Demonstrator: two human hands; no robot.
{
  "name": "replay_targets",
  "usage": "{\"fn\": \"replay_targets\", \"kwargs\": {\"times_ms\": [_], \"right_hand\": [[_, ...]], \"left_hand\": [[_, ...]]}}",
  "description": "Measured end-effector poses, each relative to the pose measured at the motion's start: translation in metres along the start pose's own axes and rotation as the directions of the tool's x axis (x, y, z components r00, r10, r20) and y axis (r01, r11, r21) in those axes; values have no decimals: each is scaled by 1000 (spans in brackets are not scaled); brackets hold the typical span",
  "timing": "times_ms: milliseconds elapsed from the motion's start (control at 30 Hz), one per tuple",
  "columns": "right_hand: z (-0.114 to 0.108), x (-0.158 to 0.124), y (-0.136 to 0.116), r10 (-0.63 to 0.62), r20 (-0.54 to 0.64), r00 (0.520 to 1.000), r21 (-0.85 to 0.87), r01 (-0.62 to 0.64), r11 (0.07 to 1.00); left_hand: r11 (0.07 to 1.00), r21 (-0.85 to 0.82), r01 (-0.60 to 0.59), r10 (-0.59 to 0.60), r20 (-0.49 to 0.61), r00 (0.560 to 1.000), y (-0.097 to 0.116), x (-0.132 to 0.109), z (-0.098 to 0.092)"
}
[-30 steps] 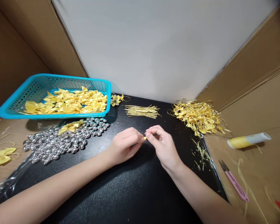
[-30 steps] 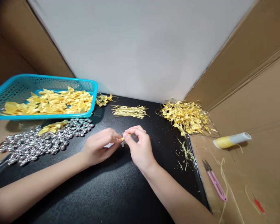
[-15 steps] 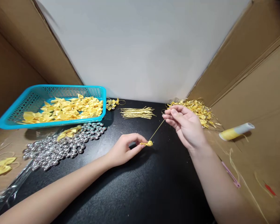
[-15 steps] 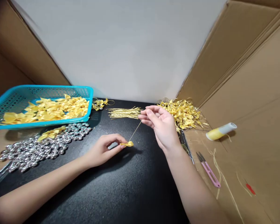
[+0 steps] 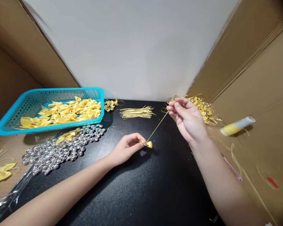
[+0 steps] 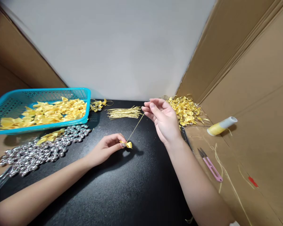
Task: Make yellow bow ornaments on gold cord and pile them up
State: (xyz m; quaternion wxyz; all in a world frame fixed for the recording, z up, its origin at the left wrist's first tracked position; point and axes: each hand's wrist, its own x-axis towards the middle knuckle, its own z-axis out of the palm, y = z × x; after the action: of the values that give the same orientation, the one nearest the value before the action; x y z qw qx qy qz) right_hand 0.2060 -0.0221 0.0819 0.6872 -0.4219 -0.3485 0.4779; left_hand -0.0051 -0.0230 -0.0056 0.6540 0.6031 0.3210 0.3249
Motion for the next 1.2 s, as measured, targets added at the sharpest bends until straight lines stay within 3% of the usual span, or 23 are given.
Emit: {"fn": "replay_targets", "kwargs": {"times_ms": [167,367,533,900,1200], "right_hand": [[-5,6,9,69,-17,997,37,-68,997],[-11,17,23,222,-28,975,62,-220,973],[-17,25,35,353,-71,933,105,-345,933],[-23,29,44,340,-59,939,84,-334,939],[-19,25,37,423,-63,904,110,-415,903]], "left_hand": [[944,-325,63,-67,-3,998,-4,-1,2],[811,-565,153,-106,115,988,-5,-3,3],[789,-584,190,-116,162,980,-7,-3,0],[820,-541,185,-140,123,982,-13,-1,-3],[812,-550,194,-142,136,980,-12,-1,-3]]}}
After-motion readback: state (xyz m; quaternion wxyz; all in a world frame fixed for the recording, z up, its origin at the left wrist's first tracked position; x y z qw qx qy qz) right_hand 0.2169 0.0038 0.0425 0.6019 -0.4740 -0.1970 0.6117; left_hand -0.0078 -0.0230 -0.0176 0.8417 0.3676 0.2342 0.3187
